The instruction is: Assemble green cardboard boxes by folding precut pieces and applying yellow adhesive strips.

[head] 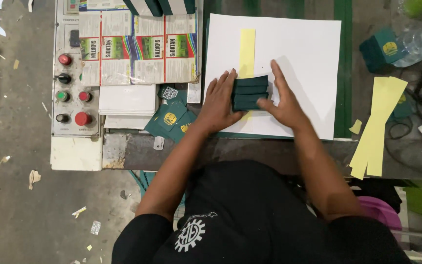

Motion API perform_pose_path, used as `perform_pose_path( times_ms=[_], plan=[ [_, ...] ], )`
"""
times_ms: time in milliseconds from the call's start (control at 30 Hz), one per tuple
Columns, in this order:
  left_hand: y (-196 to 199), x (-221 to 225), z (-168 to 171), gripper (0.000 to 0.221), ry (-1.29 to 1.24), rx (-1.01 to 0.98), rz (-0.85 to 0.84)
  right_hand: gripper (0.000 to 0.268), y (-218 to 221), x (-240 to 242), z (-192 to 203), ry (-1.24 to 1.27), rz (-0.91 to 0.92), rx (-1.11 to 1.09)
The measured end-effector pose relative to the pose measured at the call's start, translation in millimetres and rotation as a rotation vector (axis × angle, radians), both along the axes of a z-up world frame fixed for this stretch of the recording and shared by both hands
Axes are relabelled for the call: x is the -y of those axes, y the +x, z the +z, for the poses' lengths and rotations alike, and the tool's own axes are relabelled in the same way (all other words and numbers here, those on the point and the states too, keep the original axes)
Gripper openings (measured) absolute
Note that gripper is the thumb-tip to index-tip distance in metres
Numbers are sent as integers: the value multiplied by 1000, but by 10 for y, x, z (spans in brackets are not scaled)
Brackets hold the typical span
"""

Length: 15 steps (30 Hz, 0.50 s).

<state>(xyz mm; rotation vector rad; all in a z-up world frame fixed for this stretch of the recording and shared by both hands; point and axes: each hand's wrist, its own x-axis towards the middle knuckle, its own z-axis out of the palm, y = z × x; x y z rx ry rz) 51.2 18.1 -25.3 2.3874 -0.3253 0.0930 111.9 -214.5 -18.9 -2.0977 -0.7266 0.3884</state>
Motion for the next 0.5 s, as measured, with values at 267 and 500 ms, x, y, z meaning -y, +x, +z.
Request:
perform_pose_path(
  times_ms=[267, 500],
  plan=[
    [-20, 139, -96, 116, 47, 33, 69, 77, -240, -173, -176, 44, -177, 115],
    [-69, 177, -163, 114, 69, 66, 86, 85, -217, -125, -251, -177, -130, 282]
  ],
)
